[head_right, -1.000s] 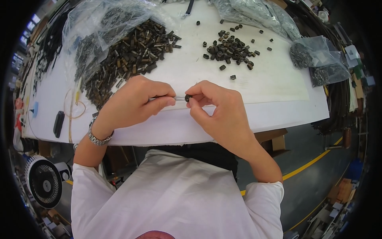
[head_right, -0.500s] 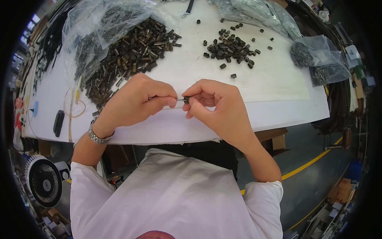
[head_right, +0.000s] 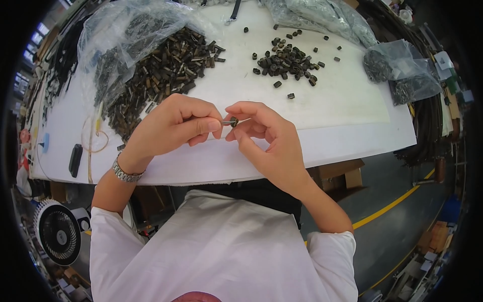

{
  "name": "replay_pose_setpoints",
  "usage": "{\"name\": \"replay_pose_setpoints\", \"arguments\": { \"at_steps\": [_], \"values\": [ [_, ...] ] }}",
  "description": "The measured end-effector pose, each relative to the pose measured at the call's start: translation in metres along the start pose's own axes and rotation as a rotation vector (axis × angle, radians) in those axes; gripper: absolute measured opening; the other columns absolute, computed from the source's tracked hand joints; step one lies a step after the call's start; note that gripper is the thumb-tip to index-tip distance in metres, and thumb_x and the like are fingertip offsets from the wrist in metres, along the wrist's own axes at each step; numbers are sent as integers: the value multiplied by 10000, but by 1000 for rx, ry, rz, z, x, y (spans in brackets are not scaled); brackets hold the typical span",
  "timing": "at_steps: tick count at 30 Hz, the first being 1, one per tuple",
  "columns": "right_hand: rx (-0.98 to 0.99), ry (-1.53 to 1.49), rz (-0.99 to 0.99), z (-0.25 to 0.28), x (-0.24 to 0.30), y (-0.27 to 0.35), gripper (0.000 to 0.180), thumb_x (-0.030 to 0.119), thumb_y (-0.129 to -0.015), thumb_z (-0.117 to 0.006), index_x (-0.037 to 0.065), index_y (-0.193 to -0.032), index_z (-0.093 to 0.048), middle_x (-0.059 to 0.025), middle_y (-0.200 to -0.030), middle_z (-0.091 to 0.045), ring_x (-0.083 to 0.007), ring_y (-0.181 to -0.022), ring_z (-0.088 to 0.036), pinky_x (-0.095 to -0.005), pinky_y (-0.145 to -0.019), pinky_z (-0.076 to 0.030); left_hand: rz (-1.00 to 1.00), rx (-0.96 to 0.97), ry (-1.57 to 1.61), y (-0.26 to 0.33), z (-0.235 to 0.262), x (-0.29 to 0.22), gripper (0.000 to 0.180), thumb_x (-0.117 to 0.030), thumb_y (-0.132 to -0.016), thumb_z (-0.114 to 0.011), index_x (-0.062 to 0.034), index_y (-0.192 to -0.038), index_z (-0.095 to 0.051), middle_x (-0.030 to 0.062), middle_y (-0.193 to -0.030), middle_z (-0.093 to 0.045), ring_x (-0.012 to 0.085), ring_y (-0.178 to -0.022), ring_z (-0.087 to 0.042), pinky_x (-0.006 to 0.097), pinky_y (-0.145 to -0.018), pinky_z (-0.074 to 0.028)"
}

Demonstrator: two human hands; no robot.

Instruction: Assembling small leather loops with metal pins using tweezers.

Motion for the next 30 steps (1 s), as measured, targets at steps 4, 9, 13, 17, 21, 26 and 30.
{"name": "replay_pose_setpoints", "arguments": {
  "at_steps": [4,9,13,17,21,26,30],
  "values": [
    [4,258,94,-1,12,4,187,-76,-974,-631,-44,-1146,-697,-113,-994,-751,-157,-857,-753,-295,-805,-593,-30,6,107,0,0,-5,244,-175,-1043,-652,0,-904,-749,-25,-605,-545,41,-532,-437,233,-495,-324],
    [119,261,20,-20,-2,8,150,-53,-989,-641,-60,-1130,-691,-111,-939,-752,-166,-854,-762,-281,-822,-596,72,116,382,1,-9,4,281,-249,-1042,-661,-12,-925,-758,-31,-597,-548,15,-500,-390,215,-452,-227],
    [-25,105,-15,-6,1,2,189,-55,-975,-665,-49,-1160,-704,-115,-979,-757,-173,-864,-764,-288,-817,-602,51,101,305,1,-1,3,277,-243,-1042,-662,-10,-928,-760,-29,-593,-550,17,-504,-404,216,-456,-238],
    [35,228,181,-2,20,6,250,-53,-971,-689,-37,-1219,-714,-128,-1032,-765,-181,-872,-765,-283,-813,-609,19,125,262,2,-4,1,288,-252,-1040,-668,-4,-924,-756,-29,-589,-545,20,-500,-409,222,-455,-241],
    [76,244,146,-4,17,8,240,-47,-980,-692,-49,-1219,-714,-134,-1033,-766,-187,-873,-765,-278,-799,-608,64,189,339,2,-10,6,302,-265,-1044,-666,0,-926,-749,-31,-582,-534,23,-489,-398,224,-450,-230],
    [0,-27,117,-7,9,14,191,-32,-987,-699,-67,-1174,-706,-137,-975,-768,-171,-827,-754,-273,-756,-600,59,284,519,-1,-21,11,308,-275,-1050,-654,-1,-943,-747,-32,-581,-525,21,-485,-389,222,-444,-216],
    [-25,-17,60,0,6,11,171,-22,-983,-712,-57,-1151,-707,-124,-928,-768,-156,-803,-744,-265,-749,-593,102,175,349,0,-13,0,274,-250,-1036,-681,6,-960,-742,-30,-613,-552,21,-503,-404,217,-456,-250]
  ]
}}
Point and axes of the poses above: each hand's wrist, its own y-axis away from the middle knuckle, its own z-axis out of the back of the hand, x = y × z, the point moved 10 cm from there along -y, towards the middle knuckle
